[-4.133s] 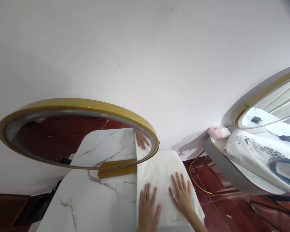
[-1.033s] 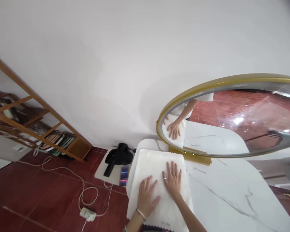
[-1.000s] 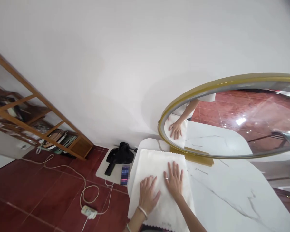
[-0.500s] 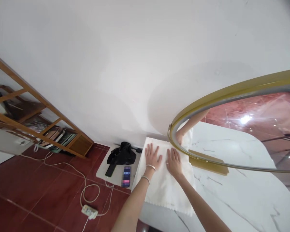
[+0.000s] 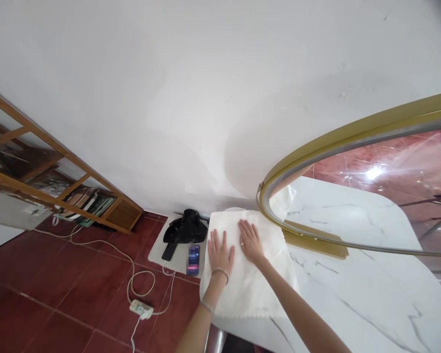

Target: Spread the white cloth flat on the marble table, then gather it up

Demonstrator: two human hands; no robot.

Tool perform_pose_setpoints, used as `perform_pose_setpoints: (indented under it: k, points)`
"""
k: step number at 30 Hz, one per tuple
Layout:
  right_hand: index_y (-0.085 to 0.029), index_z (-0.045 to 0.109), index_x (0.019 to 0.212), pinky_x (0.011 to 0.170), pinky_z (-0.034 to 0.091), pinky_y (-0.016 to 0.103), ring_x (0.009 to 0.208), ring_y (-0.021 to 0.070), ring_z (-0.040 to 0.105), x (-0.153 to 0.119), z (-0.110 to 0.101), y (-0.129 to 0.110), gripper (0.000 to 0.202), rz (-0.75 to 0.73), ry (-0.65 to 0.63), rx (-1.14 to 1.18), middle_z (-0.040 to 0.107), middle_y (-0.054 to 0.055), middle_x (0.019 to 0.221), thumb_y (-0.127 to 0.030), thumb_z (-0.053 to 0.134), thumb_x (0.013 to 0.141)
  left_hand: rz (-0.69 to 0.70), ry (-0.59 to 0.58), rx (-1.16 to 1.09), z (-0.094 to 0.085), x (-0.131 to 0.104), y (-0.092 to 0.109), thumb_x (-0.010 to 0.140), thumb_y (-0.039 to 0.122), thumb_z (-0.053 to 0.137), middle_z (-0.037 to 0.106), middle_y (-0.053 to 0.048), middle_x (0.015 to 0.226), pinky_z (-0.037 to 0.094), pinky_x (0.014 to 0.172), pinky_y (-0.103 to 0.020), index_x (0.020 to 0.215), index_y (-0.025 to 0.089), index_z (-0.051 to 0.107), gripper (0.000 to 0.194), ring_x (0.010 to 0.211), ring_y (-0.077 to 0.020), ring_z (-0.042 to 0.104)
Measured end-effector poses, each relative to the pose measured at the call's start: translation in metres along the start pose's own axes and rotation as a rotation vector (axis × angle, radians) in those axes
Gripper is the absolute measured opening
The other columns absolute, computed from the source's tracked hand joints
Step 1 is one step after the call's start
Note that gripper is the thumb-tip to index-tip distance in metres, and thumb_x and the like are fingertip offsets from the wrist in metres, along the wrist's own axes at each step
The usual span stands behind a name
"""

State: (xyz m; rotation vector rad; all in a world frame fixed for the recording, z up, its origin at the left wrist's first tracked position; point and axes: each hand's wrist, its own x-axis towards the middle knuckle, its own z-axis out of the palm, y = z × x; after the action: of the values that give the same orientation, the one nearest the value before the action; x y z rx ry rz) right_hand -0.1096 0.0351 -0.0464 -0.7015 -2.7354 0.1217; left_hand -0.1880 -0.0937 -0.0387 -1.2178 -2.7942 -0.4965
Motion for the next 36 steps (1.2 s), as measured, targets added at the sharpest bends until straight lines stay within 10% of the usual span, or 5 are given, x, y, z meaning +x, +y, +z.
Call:
perform_pose_setpoints:
  k: [9, 19, 25, 31, 36]
  points:
    - [-0.023, 0.021, 0.148, 0.109, 0.025, 0.056, 0.141, 0.0287, 0.019, -0.117, -0.027, -0.029, 0.059, 0.081, 0.079, -0.01, 0.028, 0.009, 0.152, -0.034, 0.041, 0.093, 0.065, 0.07, 0.039, -0.017, -0.073, -0.009, 0.09, 0.033, 0.046, 0.008, -0.009, 0.157, 0.021, 0.114, -0.048, 0.147, 0.025, 0.02, 0.063, 0.143, -0.0287, 0.016]
    - [-0.002, 0.036, 0.139, 0.111, 0.021, 0.05, 0.141, 0.0307, 0.018, -0.018, -0.014, 0.04, 0.058, 0.218, -0.01, -0.069, 0.032, 0.024, 0.147, -0.038, 0.033, 0.093, 0.203, -0.17, -0.09, 0.001, 0.065, 0.021, 0.09, 0.041, 0.045, 0.016, -0.007, 0.156, 0.011, 0.117, -0.045, 0.144, 0.026, 0.031, 0.058, 0.144, -0.0248, 0.008]
    - [0.0, 0.041, 0.134, 0.11, 0.021, 0.052, 0.136, 0.0352, 0.026, 0.036, -0.002, 0.035, 0.059, 0.216, -0.056, -0.036, 0.037, 0.026, 0.143, -0.032, 0.044, 0.086, 0.09, -0.212, -0.092, -0.007, 0.093, -0.006, 0.09, 0.045, 0.045, 0.021, -0.008, 0.155, 0.018, 0.115, -0.042, 0.143, 0.027, 0.035, 0.057, 0.142, -0.0271, 0.018]
    - [-0.015, 0.056, 0.124, 0.106, 0.033, 0.042, 0.12, 0.0242, 0.047, 0.012, -0.004, -0.037, 0.043, 0.092, -0.047, 0.035, 0.056, 0.014, 0.129, -0.014, 0.042, 0.083, -0.072, -0.215, -0.098, -0.021, 0.063, -0.029, 0.094, 0.044, 0.034, 0.041, -0.012, 0.145, 0.041, 0.102, -0.036, 0.146, 0.024, 0.026, 0.056, 0.131, -0.0248, 0.042]
    - [-0.015, 0.031, 0.144, 0.11, 0.026, 0.05, 0.139, 0.0301, 0.024, -0.059, -0.015, -0.081, 0.059, -0.074, -0.048, 0.128, 0.03, 0.013, 0.151, -0.034, 0.043, 0.089, -0.2, -0.166, -0.086, -0.02, -0.009, -0.056, 0.095, 0.041, 0.03, 0.038, -0.014, 0.147, 0.037, 0.106, -0.039, 0.146, 0.019, 0.028, 0.056, 0.137, -0.0262, 0.033]
